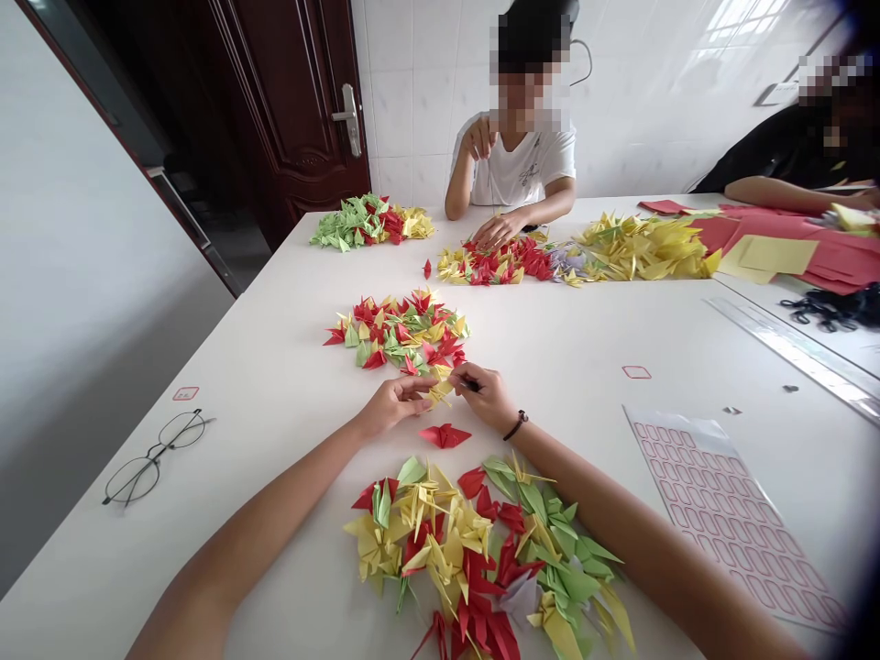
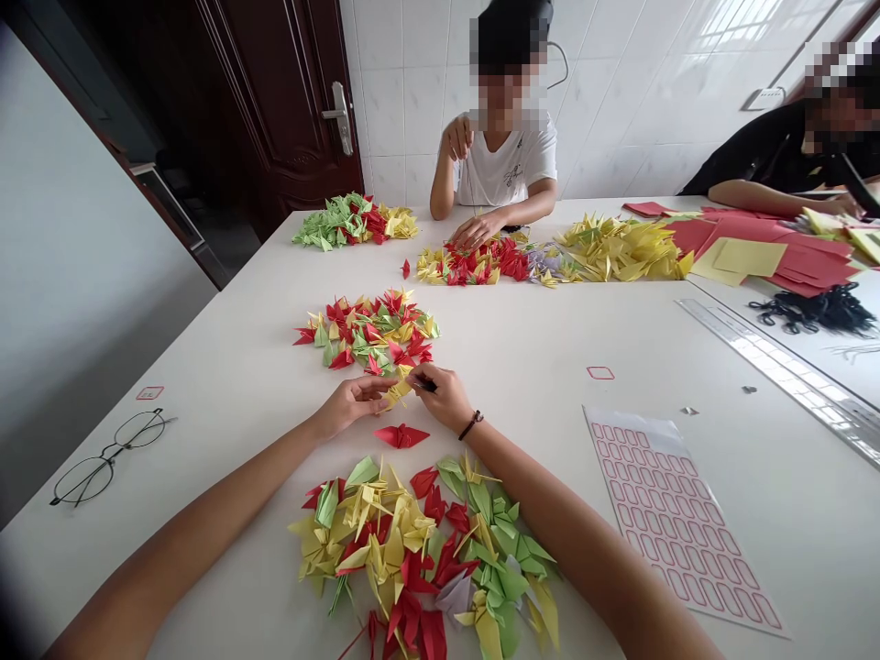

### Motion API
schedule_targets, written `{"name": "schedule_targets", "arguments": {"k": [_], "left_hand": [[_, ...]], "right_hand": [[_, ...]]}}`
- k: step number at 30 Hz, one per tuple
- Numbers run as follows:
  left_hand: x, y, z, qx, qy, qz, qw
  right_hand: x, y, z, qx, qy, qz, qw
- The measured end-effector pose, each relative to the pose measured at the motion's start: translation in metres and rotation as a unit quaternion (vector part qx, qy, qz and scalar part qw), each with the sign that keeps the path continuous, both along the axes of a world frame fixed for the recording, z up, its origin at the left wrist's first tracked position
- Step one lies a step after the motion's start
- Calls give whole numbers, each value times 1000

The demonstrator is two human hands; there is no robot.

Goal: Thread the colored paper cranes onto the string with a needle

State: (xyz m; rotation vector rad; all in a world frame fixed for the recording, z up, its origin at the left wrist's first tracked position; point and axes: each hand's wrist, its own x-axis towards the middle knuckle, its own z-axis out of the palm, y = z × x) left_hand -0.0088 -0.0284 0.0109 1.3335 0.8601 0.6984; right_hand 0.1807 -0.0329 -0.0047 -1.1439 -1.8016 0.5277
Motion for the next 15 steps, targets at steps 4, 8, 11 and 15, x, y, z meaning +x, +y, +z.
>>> {"name": "schedule_targets", "arguments": {"k": [4,8,11,15], "left_hand": [[0,1,-1,6,3,6,1000],[0,1,0,3,-8,6,1000],[-1,2,0,7,-33,9,999],[-3,4,-4,4,-52,15,999]], "right_hand": [[-1,-1,1,2,-26,-2,1000],[-2,-2,2,-1,-30,2,1000],[-2,-2,2,6,-26,0,1000],[-2,-1,1,15,-19,-6,1000]]}}
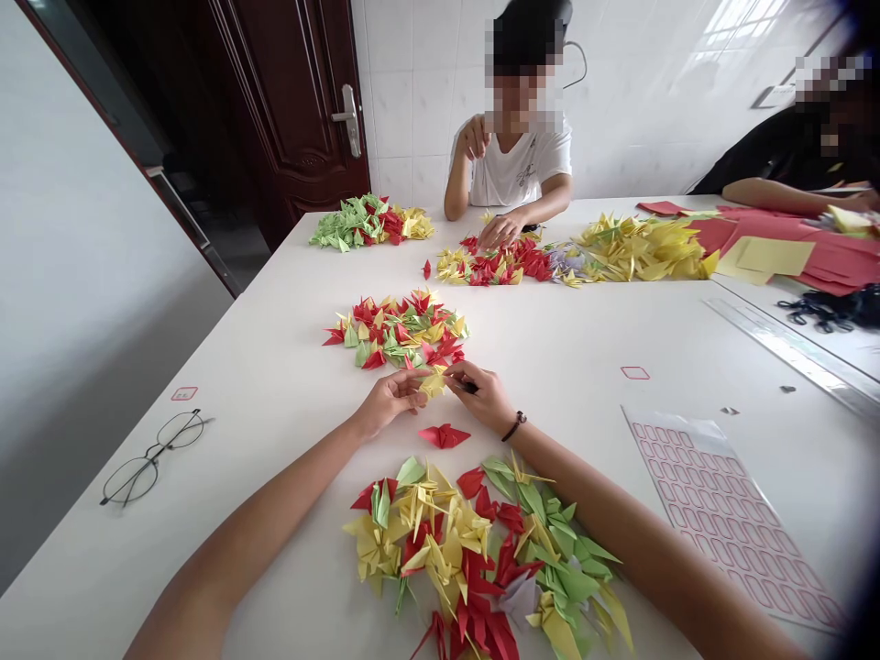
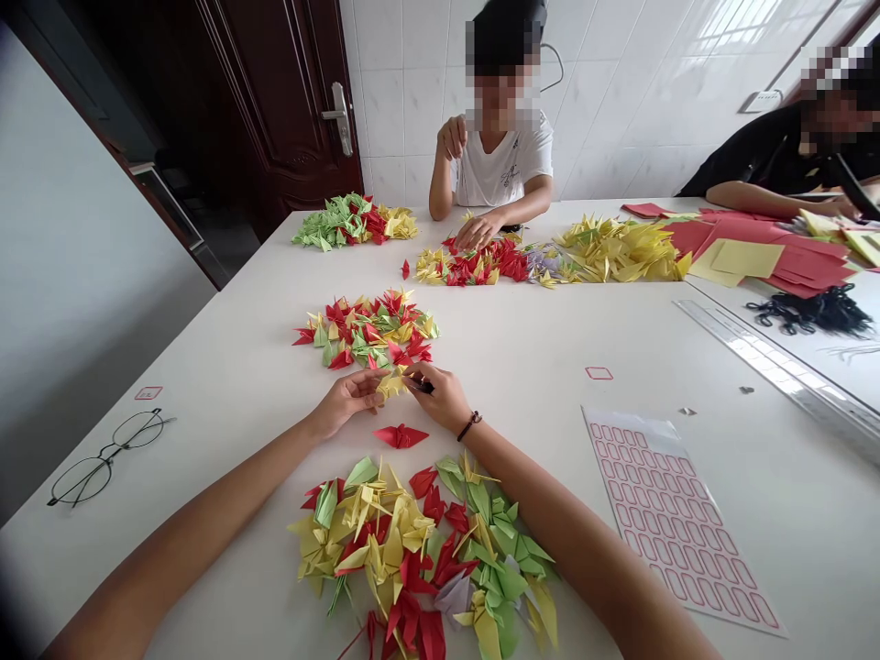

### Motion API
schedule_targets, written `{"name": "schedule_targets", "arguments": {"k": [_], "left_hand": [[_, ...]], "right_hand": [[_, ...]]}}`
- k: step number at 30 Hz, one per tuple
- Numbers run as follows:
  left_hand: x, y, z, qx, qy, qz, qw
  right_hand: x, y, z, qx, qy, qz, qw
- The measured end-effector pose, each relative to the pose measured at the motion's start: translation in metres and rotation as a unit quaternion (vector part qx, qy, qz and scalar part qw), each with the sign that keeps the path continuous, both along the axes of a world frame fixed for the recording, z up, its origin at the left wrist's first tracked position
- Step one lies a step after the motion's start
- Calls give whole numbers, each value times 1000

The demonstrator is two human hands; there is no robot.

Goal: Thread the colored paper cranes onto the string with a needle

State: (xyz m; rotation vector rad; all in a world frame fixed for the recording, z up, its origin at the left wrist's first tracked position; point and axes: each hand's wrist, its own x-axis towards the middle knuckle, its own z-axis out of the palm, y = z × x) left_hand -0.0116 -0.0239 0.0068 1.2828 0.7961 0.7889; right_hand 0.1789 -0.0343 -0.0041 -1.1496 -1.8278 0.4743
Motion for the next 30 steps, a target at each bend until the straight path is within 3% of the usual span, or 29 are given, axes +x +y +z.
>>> {"name": "schedule_targets", "arguments": {"k": [8,11,17,23,30], "left_hand": [[3,-2,-2,-8,-22,61,998],[5,-3,-2,-1,-26,74,997],[8,-4,-8,43,9,94,995],[10,-7,-10,101,50,151,982],[11,-9,-10,116,71,150,979]], "right_hand": [[3,1,0,-21,-25,-56,998],[4,2,2,-30,-32,-48,998],[4,-1,1,19,6,-44,999],[4,-6,0,94,-34,20,995],[2,-5,-2,128,-115,50,984]]}}
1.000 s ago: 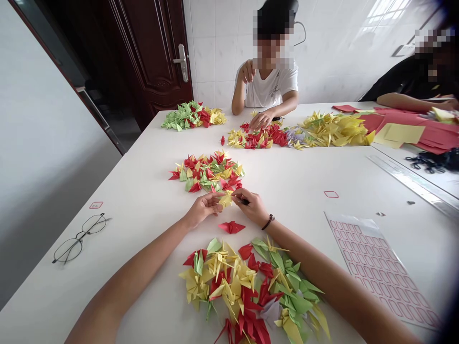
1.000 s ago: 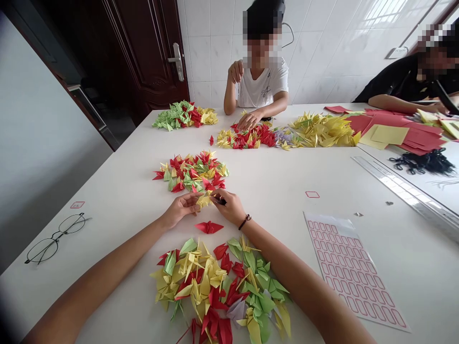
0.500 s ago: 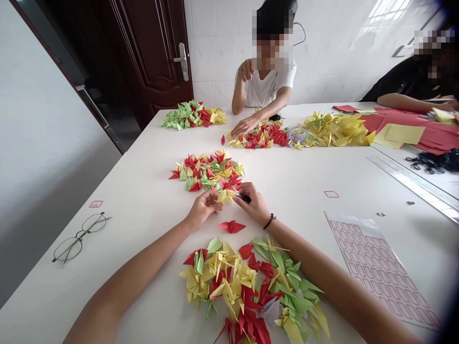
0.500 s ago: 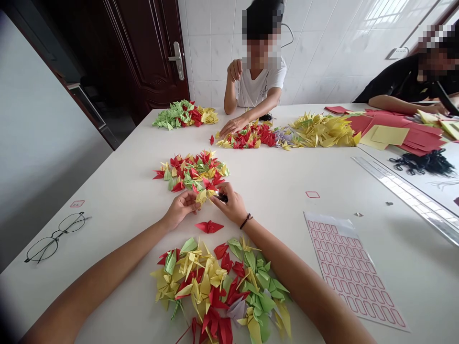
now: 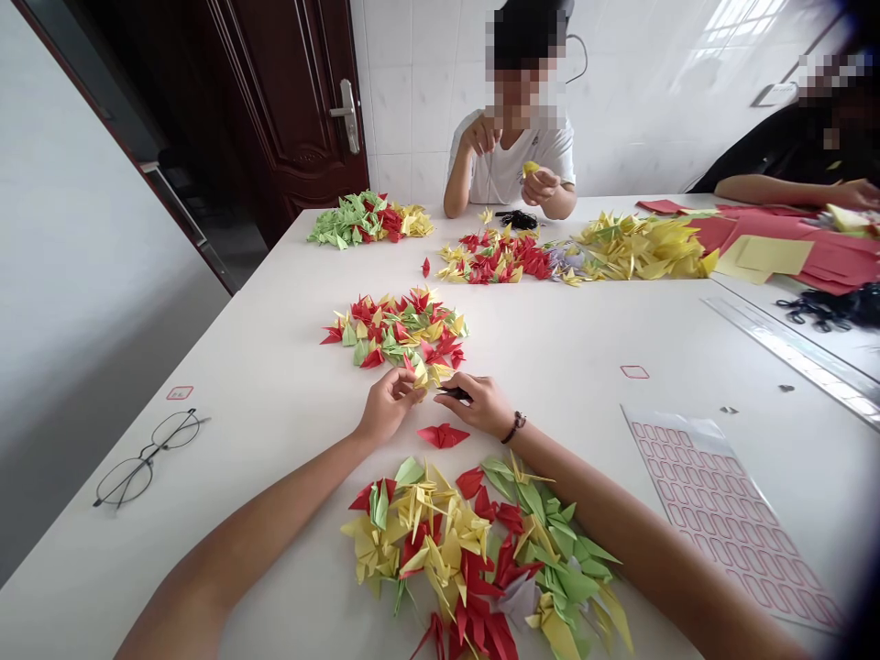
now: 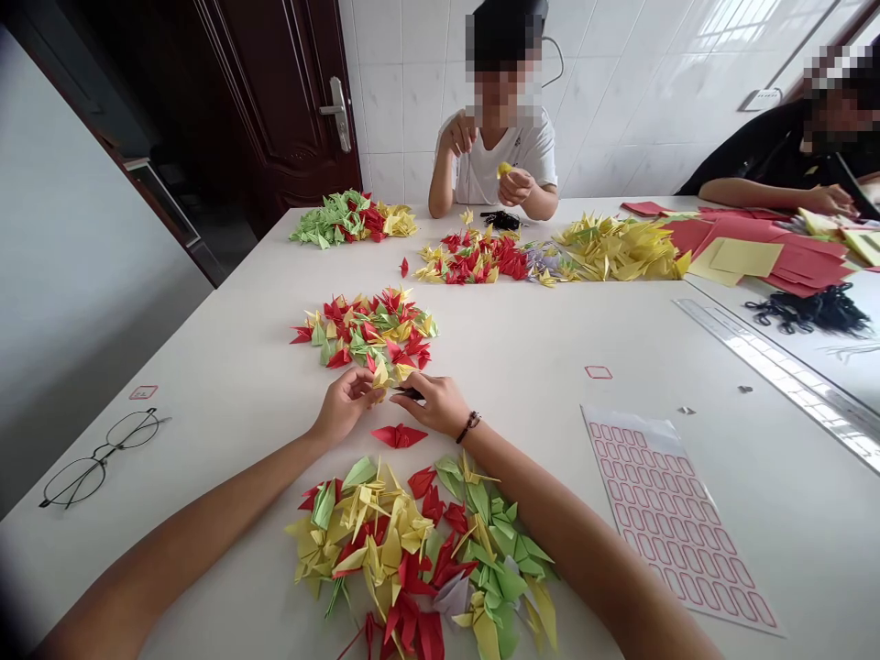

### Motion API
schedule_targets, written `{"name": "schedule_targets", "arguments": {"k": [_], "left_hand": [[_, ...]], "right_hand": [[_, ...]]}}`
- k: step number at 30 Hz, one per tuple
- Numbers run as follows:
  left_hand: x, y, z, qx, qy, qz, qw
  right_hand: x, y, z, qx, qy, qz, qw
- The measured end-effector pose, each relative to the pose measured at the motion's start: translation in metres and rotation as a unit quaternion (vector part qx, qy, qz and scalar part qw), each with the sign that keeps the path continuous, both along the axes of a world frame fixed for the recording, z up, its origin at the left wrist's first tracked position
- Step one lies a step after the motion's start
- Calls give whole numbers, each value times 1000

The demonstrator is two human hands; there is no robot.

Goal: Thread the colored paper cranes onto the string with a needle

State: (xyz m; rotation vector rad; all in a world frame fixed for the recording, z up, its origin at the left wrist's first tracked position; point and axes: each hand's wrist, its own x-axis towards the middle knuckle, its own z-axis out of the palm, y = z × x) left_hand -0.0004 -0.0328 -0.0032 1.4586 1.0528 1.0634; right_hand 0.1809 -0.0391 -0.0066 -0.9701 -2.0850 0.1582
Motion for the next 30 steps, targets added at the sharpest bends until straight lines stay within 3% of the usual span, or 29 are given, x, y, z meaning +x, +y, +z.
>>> {"name": "schedule_targets", "arguments": {"k": [9,30], "left_hand": [[1,-4,5,43,58,6,997],[1,-2,4,72,93,37,992]], "right_hand": [[0,1,-1,-55,-13,-9,998],[-1,0,0,-60,26,-14,998]]}}
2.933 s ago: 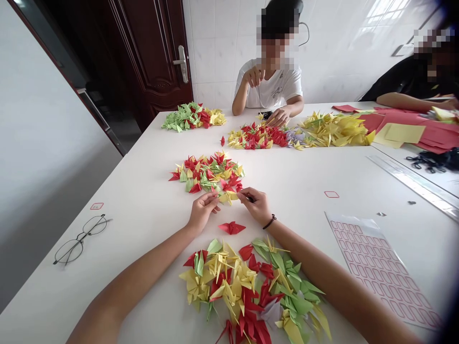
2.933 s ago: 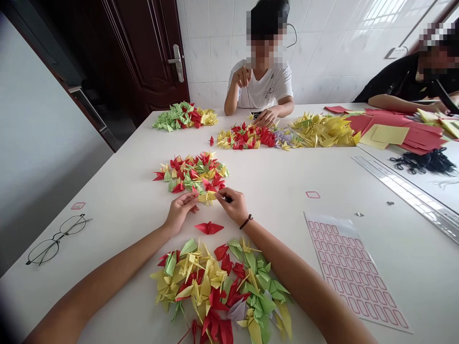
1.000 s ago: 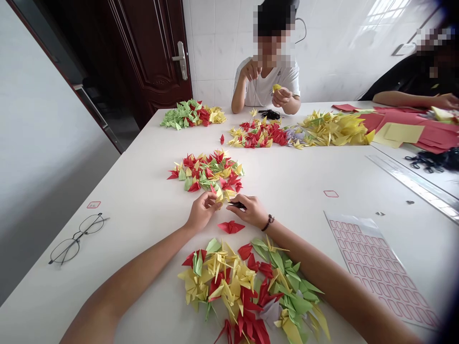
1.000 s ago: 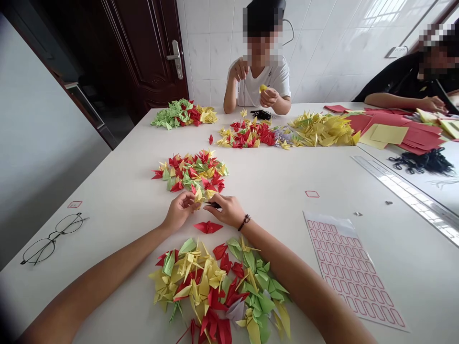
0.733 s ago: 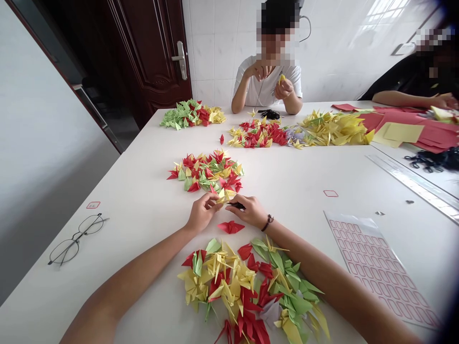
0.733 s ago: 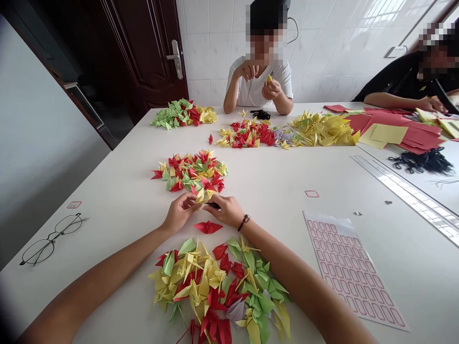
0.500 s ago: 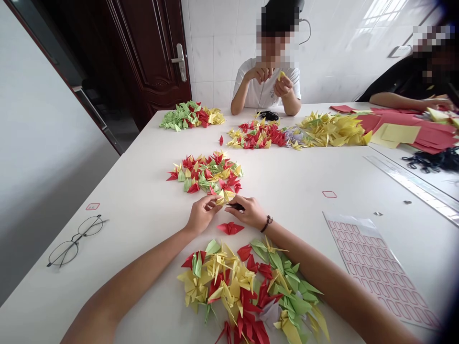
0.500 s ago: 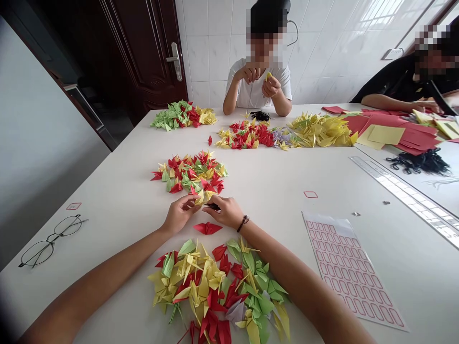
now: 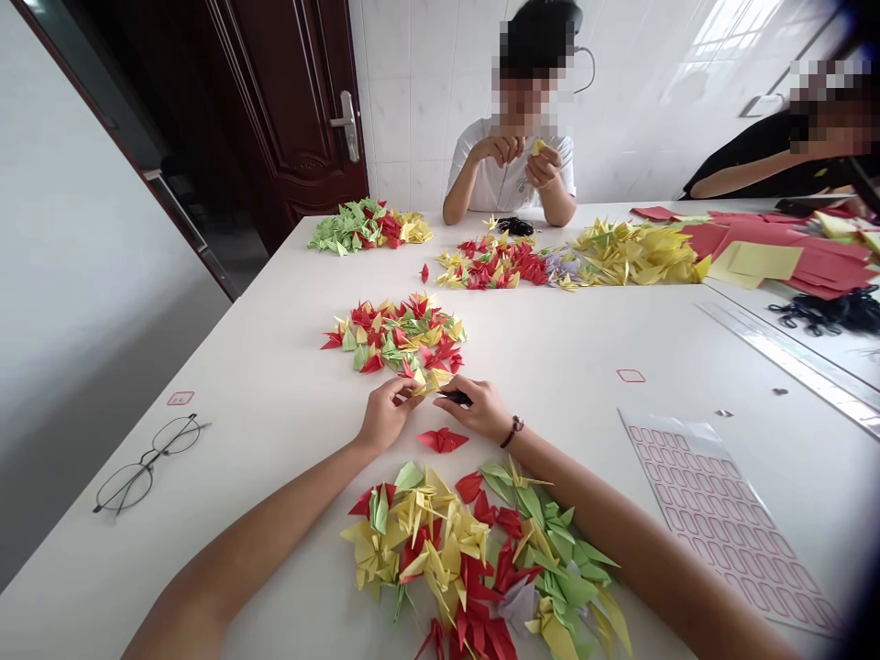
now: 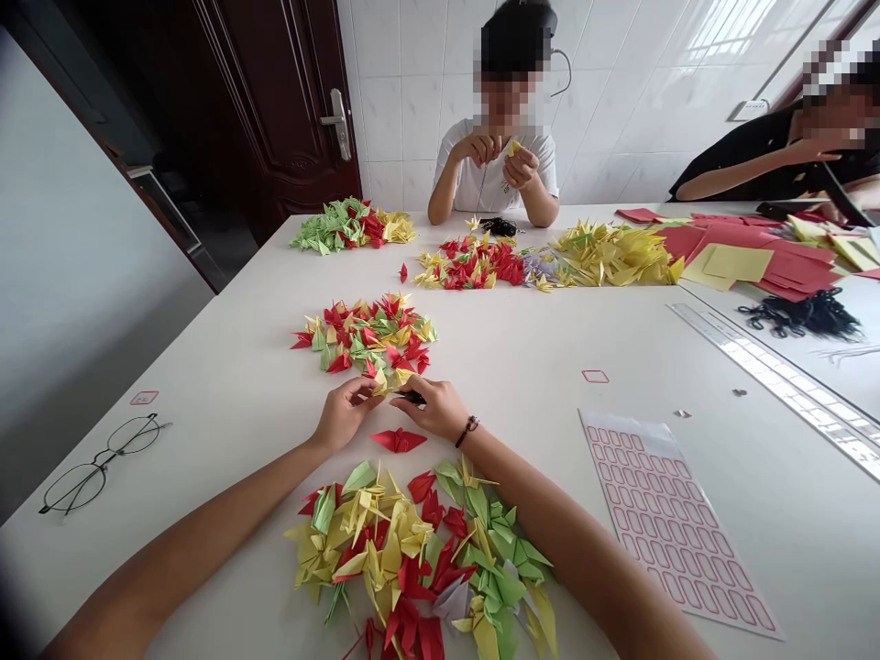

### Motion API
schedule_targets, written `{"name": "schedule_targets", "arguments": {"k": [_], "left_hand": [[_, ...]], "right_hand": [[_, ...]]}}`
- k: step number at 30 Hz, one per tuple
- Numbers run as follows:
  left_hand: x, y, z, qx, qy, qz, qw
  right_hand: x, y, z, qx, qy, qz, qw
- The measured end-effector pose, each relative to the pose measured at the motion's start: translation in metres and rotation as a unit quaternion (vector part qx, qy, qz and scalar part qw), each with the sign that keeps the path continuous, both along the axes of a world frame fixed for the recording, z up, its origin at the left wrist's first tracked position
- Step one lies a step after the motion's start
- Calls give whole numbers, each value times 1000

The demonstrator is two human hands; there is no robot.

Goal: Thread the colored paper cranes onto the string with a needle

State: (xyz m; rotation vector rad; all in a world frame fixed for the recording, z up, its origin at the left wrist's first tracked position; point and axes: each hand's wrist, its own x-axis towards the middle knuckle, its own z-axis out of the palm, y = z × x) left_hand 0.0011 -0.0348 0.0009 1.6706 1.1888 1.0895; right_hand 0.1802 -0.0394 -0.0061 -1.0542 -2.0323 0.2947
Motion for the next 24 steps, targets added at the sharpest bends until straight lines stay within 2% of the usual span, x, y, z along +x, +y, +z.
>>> {"name": "schedule_targets", "arguments": {"k": [8,24], "left_hand": [[-1,0,1,22,-6,-5,1000],[-1,-1,1,15,17,5,1000]], "right_hand": [[0,0,0,-10,7,-5,1000],[0,0,-1,-18,22,-3,1000]]}}
